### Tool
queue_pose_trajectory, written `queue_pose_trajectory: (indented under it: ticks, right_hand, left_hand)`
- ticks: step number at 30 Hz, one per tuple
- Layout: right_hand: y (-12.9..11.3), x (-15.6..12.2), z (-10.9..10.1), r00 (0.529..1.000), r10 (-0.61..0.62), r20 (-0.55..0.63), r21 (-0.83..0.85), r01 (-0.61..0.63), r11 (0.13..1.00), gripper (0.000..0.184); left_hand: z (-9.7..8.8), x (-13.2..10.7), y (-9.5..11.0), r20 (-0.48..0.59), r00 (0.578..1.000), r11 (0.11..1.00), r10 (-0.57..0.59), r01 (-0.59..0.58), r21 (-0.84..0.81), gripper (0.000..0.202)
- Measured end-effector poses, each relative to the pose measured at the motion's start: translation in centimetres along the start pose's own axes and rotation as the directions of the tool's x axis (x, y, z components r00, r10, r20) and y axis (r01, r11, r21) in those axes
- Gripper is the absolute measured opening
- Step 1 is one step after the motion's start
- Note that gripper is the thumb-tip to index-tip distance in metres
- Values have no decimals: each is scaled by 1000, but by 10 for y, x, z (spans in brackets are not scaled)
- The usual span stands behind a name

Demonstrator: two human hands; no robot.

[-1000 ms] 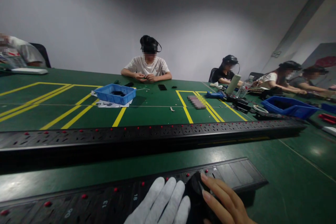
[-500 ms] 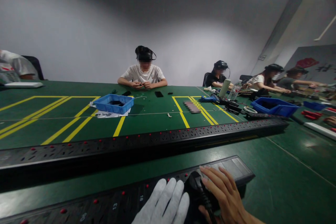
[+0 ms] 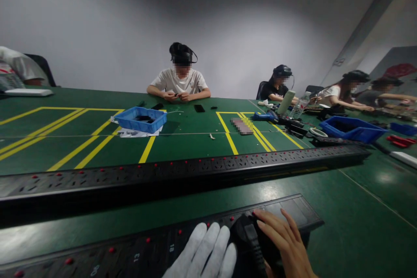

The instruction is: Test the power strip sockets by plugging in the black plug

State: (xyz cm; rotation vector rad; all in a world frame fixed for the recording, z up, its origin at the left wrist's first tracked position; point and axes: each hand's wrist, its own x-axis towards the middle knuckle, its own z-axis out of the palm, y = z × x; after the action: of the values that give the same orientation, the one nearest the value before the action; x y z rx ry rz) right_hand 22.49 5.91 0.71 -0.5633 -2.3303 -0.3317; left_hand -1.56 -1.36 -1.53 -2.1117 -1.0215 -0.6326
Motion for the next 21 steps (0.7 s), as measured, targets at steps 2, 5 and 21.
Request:
queue_pose_trajectory:
  ticks: [2,5,21]
  right_hand:
    - [0,-2,-1,1000,6,23,12,-6,1000,49]
    - [-1,-4,-2,1000,9,29,32,-10,999,51]
    - [-16,-1,6,990,-142,-24,114,144,983,50]
  left_hand:
    - [-2,1,0,21,1000,1000,-3,3,-1,26]
    - [-5,2,0,15,1000,1000,0,0,-4,26]
    - [-16,5,7,68,992,994,-106,105,13,33]
